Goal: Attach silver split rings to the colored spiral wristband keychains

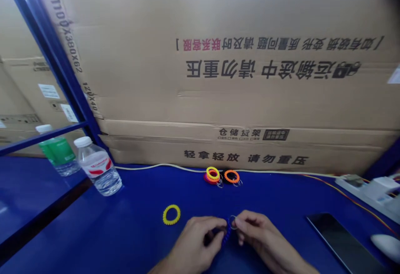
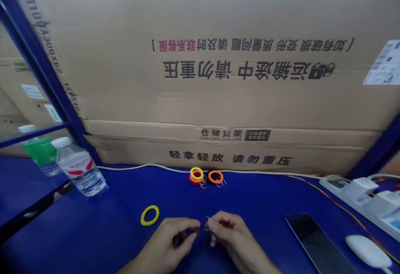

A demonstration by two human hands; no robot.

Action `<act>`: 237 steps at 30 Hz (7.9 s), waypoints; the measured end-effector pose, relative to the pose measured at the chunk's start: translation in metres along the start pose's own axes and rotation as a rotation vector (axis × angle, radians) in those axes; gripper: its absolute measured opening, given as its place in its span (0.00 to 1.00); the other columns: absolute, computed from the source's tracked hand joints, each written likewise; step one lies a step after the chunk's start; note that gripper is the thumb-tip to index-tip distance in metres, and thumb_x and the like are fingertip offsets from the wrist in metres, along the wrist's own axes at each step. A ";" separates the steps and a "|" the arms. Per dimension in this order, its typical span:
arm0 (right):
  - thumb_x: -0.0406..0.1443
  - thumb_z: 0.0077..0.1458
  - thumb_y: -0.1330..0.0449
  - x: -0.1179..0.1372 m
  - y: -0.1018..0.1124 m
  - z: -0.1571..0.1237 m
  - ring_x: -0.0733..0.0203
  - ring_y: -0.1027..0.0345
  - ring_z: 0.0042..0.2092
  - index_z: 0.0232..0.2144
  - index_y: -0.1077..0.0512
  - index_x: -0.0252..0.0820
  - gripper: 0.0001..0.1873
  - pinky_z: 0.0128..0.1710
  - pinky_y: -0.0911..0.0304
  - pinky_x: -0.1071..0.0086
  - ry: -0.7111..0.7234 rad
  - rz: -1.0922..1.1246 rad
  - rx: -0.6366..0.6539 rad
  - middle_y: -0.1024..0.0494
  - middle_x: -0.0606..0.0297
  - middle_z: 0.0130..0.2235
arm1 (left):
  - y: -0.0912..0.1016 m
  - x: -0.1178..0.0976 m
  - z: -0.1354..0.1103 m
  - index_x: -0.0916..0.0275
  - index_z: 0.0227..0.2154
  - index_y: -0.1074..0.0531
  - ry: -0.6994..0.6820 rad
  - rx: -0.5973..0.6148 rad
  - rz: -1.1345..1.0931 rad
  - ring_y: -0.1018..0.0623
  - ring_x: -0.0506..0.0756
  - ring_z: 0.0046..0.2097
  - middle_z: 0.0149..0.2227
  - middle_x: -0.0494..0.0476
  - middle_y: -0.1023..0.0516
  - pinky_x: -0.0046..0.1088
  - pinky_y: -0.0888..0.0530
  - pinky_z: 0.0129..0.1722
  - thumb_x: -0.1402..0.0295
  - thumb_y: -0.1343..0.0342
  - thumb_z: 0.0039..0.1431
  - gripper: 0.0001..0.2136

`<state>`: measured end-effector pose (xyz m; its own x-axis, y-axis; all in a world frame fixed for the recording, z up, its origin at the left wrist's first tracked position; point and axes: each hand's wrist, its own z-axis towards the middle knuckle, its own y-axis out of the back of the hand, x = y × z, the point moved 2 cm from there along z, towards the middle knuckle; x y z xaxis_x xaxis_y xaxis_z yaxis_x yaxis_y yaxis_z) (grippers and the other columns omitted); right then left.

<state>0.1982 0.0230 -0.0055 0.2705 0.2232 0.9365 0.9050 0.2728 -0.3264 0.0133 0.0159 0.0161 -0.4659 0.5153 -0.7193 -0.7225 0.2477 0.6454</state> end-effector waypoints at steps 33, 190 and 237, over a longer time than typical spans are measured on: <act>0.41 0.49 0.32 -0.005 -0.010 -0.005 0.67 0.44 0.27 0.28 0.23 0.35 0.12 0.29 0.42 0.72 -0.068 0.227 0.140 0.35 0.68 0.24 | 0.006 -0.005 -0.002 0.58 0.46 0.27 -0.126 -0.035 0.092 0.23 0.53 0.40 0.40 0.55 0.22 0.24 0.28 0.42 0.72 0.50 0.64 0.12; 0.36 0.52 0.34 -0.005 -0.005 0.003 0.67 0.35 0.26 0.27 0.28 0.34 0.09 0.30 0.36 0.70 -0.070 0.204 0.111 0.26 0.64 0.25 | 0.010 0.009 -0.001 0.55 0.43 0.24 -0.013 -0.041 -0.101 0.22 0.51 0.39 0.39 0.52 0.21 0.22 0.27 0.41 0.71 0.43 0.60 0.10; 0.40 0.48 0.31 -0.003 -0.007 0.002 0.63 0.39 0.35 0.29 0.22 0.37 0.11 0.29 0.41 0.72 0.029 0.144 0.115 0.29 0.61 0.37 | 0.014 0.005 0.000 0.56 0.44 0.23 0.023 -0.056 -0.108 0.22 0.52 0.36 0.37 0.53 0.20 0.23 0.26 0.38 0.69 0.43 0.60 0.10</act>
<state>0.1903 0.0219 -0.0059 0.4057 0.2415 0.8815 0.8128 0.3458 -0.4688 0.0014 0.0217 0.0215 -0.3949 0.4687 -0.7902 -0.7964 0.2542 0.5488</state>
